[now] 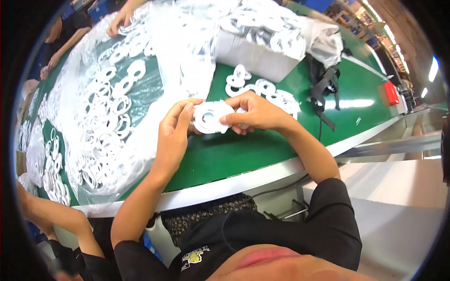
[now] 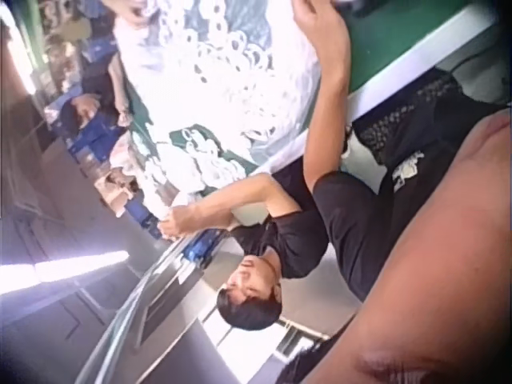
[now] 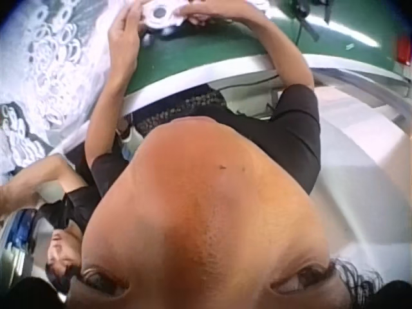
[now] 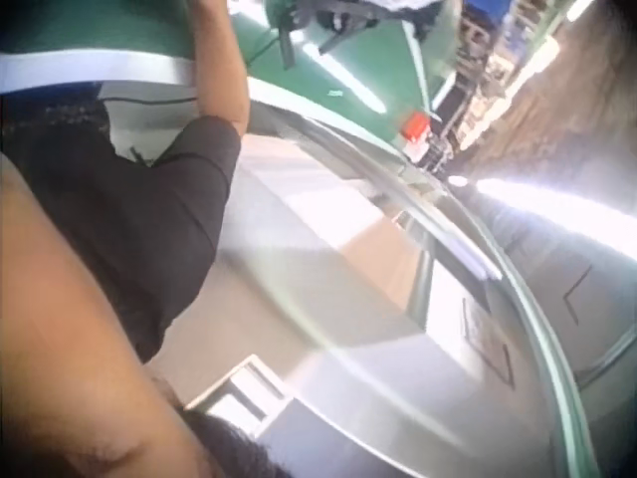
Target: Assembling small white circular plastic components for light fixtures at a production line.
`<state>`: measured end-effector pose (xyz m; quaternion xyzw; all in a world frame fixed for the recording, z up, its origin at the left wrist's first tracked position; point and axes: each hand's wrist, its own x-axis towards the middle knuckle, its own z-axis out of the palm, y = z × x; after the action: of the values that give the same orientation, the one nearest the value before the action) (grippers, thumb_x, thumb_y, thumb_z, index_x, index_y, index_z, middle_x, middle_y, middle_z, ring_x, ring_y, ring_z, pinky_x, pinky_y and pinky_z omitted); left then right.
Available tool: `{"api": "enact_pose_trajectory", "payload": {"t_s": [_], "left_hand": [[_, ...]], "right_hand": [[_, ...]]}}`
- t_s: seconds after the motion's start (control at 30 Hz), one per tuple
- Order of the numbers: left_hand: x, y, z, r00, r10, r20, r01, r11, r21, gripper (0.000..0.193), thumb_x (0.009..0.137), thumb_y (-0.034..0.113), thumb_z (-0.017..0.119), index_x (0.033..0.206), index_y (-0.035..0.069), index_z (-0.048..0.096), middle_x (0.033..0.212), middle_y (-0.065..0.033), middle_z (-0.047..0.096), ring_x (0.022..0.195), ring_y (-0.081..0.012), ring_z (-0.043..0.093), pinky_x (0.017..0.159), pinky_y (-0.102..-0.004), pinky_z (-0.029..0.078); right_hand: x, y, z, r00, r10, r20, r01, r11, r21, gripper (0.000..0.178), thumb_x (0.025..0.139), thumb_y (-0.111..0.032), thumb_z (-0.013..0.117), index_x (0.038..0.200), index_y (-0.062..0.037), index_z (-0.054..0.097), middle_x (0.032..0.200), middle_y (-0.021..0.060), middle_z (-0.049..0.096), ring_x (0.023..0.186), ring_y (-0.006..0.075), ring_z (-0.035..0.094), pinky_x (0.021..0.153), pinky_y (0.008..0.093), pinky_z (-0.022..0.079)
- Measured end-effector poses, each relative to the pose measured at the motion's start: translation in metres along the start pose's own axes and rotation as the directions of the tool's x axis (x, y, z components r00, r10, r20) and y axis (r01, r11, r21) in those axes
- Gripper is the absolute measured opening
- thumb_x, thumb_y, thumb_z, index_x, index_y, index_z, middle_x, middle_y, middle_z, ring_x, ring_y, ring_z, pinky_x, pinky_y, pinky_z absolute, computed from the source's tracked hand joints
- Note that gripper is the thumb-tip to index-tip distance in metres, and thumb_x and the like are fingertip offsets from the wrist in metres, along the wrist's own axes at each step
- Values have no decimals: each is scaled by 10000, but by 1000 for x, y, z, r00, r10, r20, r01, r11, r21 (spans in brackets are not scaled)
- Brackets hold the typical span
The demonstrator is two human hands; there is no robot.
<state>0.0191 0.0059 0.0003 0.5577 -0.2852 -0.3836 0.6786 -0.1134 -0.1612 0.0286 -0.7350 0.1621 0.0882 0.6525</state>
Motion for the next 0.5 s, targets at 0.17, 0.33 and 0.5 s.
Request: {"api": "enact_pose_trajectory", "payload": {"t_s": [0.17, 0.33, 0.5], "left_hand": [[4, -5, -6, 999, 13, 46, -11, 999, -32, 331, 984, 270, 442, 1147, 5, 556, 882, -43, 555, 797, -122, 567, 663, -234, 461], [3, -9, -6, 992, 4, 126, -9, 999, 33, 265, 971, 227, 463, 1112, 32, 574, 893, -48, 563, 801, -119, 567, 675, -235, 463], [3, -14, -2, 972, 71, 223, -103, 985, 135, 233, 967, 188, 478, 1091, 18, 579, 872, -36, 566, 792, -102, 558, 681, -226, 461]], "right_hand": [[-8, -10, -30, 902, -171, -396, 263, 946, 192, 179, 879, -223, 616, 826, -52, 603, 604, 12, 577, 470, 86, 515, 419, 213, 381], [-7, -38, -57, 753, -335, -567, 597, 710, 373, 412, 917, -203, 556, 1243, 43, 507, 946, 97, 602, 774, 164, 572, 678, 268, 466], [0, -18, -43, 878, -326, -350, 416, 882, 221, 303, 905, -165, 563, 1122, 44, 591, 802, 32, 593, 694, 101, 552, 605, 239, 446]]}}
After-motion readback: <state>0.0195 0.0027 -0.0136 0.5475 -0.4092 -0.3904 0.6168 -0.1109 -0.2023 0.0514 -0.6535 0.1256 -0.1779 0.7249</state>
